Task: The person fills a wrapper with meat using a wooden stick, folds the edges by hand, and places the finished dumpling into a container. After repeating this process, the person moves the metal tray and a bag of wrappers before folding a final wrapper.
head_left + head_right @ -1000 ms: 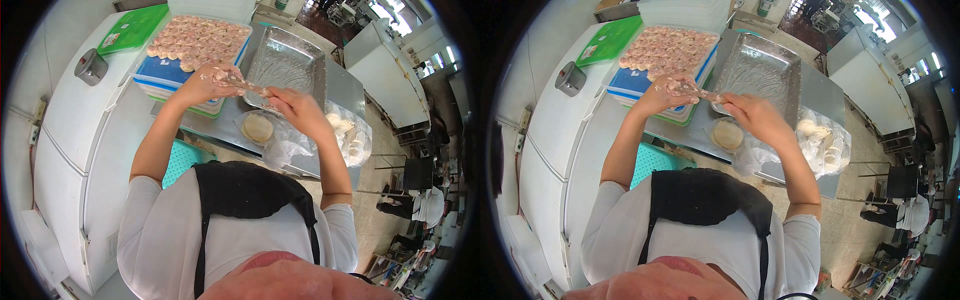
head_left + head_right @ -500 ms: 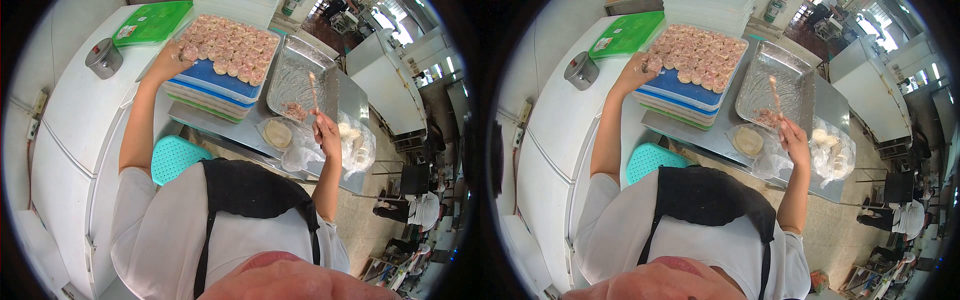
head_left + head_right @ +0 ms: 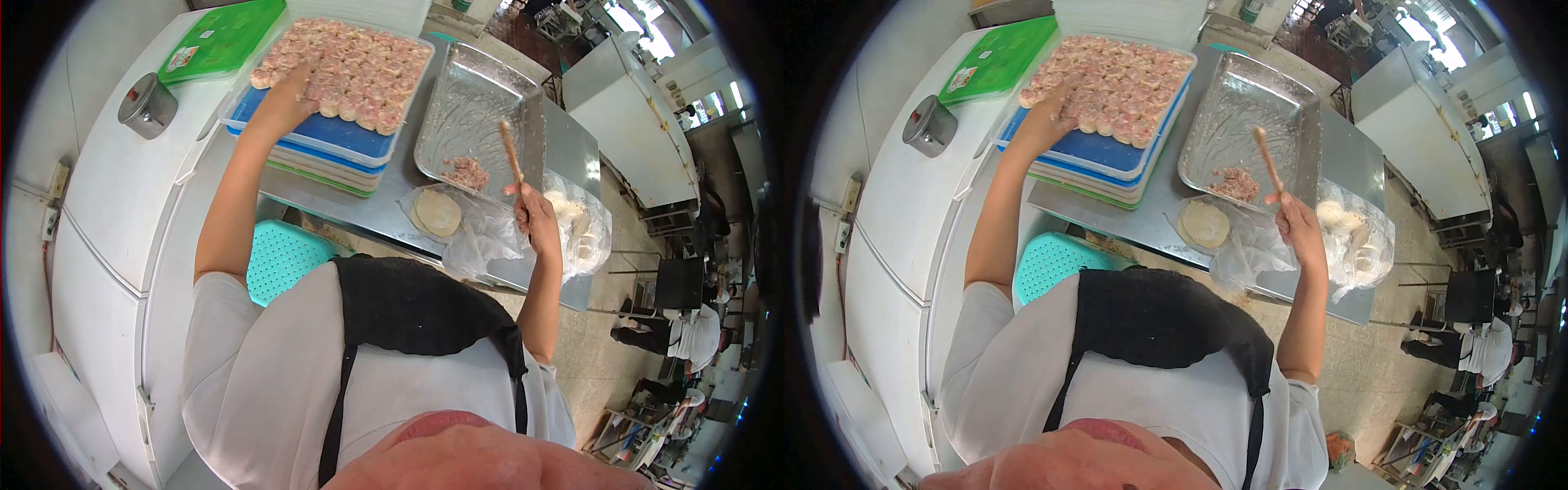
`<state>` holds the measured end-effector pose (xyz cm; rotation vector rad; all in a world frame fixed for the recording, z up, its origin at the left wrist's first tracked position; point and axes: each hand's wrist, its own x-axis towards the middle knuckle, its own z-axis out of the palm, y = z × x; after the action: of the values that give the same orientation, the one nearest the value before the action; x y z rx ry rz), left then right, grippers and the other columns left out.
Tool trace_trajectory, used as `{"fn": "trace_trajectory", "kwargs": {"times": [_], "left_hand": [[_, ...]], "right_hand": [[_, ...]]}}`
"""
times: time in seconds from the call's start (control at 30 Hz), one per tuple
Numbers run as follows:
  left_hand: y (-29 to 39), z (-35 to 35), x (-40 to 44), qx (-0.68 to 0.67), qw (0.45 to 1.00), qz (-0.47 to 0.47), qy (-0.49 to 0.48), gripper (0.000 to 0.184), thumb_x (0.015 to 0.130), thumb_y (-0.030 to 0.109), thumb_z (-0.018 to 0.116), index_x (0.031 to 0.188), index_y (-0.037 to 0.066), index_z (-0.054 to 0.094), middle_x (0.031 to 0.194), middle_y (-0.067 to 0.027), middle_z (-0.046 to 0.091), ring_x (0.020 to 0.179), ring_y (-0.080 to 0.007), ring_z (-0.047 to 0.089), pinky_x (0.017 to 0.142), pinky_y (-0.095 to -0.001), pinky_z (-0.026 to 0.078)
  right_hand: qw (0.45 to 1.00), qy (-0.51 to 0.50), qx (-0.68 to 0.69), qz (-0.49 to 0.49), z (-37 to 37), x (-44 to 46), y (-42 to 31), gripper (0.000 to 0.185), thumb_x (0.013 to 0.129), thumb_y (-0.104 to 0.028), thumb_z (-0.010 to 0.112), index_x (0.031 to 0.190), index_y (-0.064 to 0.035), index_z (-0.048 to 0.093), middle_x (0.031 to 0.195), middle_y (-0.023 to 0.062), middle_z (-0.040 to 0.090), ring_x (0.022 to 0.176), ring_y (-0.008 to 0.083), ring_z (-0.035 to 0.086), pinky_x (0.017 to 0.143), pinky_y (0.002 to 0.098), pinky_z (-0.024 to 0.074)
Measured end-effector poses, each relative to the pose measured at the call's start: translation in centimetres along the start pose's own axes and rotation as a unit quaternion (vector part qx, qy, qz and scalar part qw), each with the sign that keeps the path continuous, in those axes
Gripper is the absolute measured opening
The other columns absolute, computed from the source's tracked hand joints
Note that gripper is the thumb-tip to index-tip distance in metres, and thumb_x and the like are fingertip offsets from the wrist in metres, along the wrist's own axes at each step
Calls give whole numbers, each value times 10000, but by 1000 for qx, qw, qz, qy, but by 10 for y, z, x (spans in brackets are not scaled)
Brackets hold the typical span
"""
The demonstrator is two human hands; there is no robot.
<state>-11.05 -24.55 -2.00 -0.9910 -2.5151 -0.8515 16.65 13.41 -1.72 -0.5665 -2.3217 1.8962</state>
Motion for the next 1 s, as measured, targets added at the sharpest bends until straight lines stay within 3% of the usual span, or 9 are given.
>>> {"fn": "trace_trajectory", "kwargs": {"times": [0.13, 0.2, 0.3, 0.37, 0.4, 0.53, 0.7, 0.87, 1.0], "left_hand": [[21, -18, -8, 4, 997, -38, -70, 731, 758, 120, 721, 1406, 49, 392, 1337, -237, 513, 1224, -373, 512, 1016, -395, 418], [48, -27, -18, 101, 988, -102, -62, 653, 780, 160, 719, 1365, 29, 460, 1331, -218, 533, 1226, -354, 521, 1004, -385, 418], [118, -14, -29, 94, 990, -87, 62, 444, 820, 125, 685, 1244, 49, 580, 1236, -156, 620, 1113, -299, 601, 924, -366, 466], [160, 22, -34, -92, 996, -19, 13, 265, 854, 92, 654, 1117, 68, 654, 1117, -94, 670, 985, -218, 632, 855, -338, 488], [188, 42, -40, -204, 978, -7, -46, 174, 873, 74, 633, 1043, 69, 668, 1060, -55, 678, 939, -157, 620, 817, -312, 488], [213, 150, -60, -184, 950, 110, -228, 182, 846, 130, 635, 1013, 63, 663, 1022, -107, 649, 1007, -306, 596, 920, -391, 450], [213, 213, -61, -160, 964, 102, -188, 219, 796, 129, 645, 1006, 69, 666, 1021, -120, 630, 1022, -334, 565, 919, -426, 437], [221, 219, -58, -133, 979, 72, -137, 242, 760, 110, 660, 999, 79, 670, 1004, -117, 621, 1009, -331, 557, 886, -427, 450], [220, 220, -60, -121, 980, 59, -144, 270, 762, 116, 666, 1028, 73, 663, 1032, -126, 624, 1018, -338, 559, 920, -426, 441]], "right_hand": [[955, -33, -287, -72, -48, 44, 20, 400, 950, -399, 544, 919, -28, 692, 564, 48, 516, 501, 164, 508, 473, 332, 402], [791, -77, -596, -114, -63, 57, 7, 349, 911, -342, 575, 826, -29, 705, 678, 176, 644, 648, 303, 653, 587, 443, 479], [760, -92, -630, -133, -68, 84, 17, 302, 882, -275, 579, 782, -21, 706, 793, 227, 667, 770, 368, 670, 651, 474, 510], [730, -83, -647, -203, -55, 105, 58, 262, 848, -225, 588, 754, -8, 700, 757, 215, 668, 740, 363, 675, 649, 465, 527], [734, -85, -643, -201, -44, 100, 63, 262, 848, -225, 588, 754, -8, 700, 757, 215, 668, 740, 363, 675, 649, 465, 527], [732, -140, -624, -236, -51, 97, 52, 202, 805, -160, 579, 751, -9, 702, 760, 200, 673, 736, 368, 677, 654, 468, 537], [743, -152, -592, -274, -63, 123, 76, 216, 813, -170, 556, 775, -19, 705, 776, 197, 676, 736, 363, 677, 655, 465, 535], [872, -171, -384, -251, -61, 103, 101, 309, 916, -287, 513, 845, -52, 701, 789, 154, 681, 771, 360, 661, 686, 498, 512], [888, -228, -336, -218, -83, 128, 88, 353, 953, -332, 488, 876, -56, 695, 831, 180, 669, 823, 386, 646, 742, 488, 491]]}}
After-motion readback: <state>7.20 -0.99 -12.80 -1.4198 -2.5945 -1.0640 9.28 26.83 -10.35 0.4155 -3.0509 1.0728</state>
